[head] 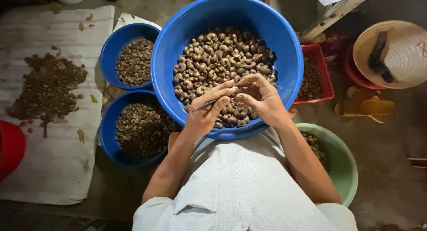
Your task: The person is manually peeling nuts using a small metal tool, picking them from a large blue bowl and placing them back after processing.
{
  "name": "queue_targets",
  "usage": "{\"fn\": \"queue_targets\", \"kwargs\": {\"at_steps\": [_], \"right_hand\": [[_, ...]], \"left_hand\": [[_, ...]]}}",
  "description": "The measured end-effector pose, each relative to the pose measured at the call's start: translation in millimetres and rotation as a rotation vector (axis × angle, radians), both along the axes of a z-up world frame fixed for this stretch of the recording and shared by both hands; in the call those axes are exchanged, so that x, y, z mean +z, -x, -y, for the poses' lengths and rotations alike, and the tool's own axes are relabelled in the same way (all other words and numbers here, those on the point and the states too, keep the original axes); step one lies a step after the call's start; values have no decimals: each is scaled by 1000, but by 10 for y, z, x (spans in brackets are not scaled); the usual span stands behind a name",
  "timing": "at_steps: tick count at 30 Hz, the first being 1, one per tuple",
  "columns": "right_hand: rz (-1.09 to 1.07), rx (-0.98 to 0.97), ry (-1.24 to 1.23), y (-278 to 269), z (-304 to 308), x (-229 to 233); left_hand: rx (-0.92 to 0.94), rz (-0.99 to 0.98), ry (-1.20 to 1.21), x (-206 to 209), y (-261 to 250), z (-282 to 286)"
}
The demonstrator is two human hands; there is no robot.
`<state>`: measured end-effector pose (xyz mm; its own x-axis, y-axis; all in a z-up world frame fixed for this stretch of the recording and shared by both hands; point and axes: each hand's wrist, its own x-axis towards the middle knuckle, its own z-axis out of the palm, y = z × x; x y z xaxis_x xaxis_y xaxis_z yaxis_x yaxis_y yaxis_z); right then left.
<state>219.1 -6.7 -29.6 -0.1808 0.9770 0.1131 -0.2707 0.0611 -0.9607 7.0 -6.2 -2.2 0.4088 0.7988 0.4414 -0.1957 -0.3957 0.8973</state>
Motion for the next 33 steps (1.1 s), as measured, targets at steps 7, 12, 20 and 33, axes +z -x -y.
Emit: {"fn": "queue_targets", "kwargs": {"at_steps": [7,12,20,33], "right_hand": [[69,-4,-10,9,13,10],[111,-61,-7,6,49,41],[267,-239,87,-968,537,103],[1545,-420,165,-2124,1420,-1200]], "left_hand": [[-21,53,49,16,7,-15],[168,-108,6,106,0,51],[187,-160,11,132,-16,13],[198,-163,228,195,-38,66]]}}
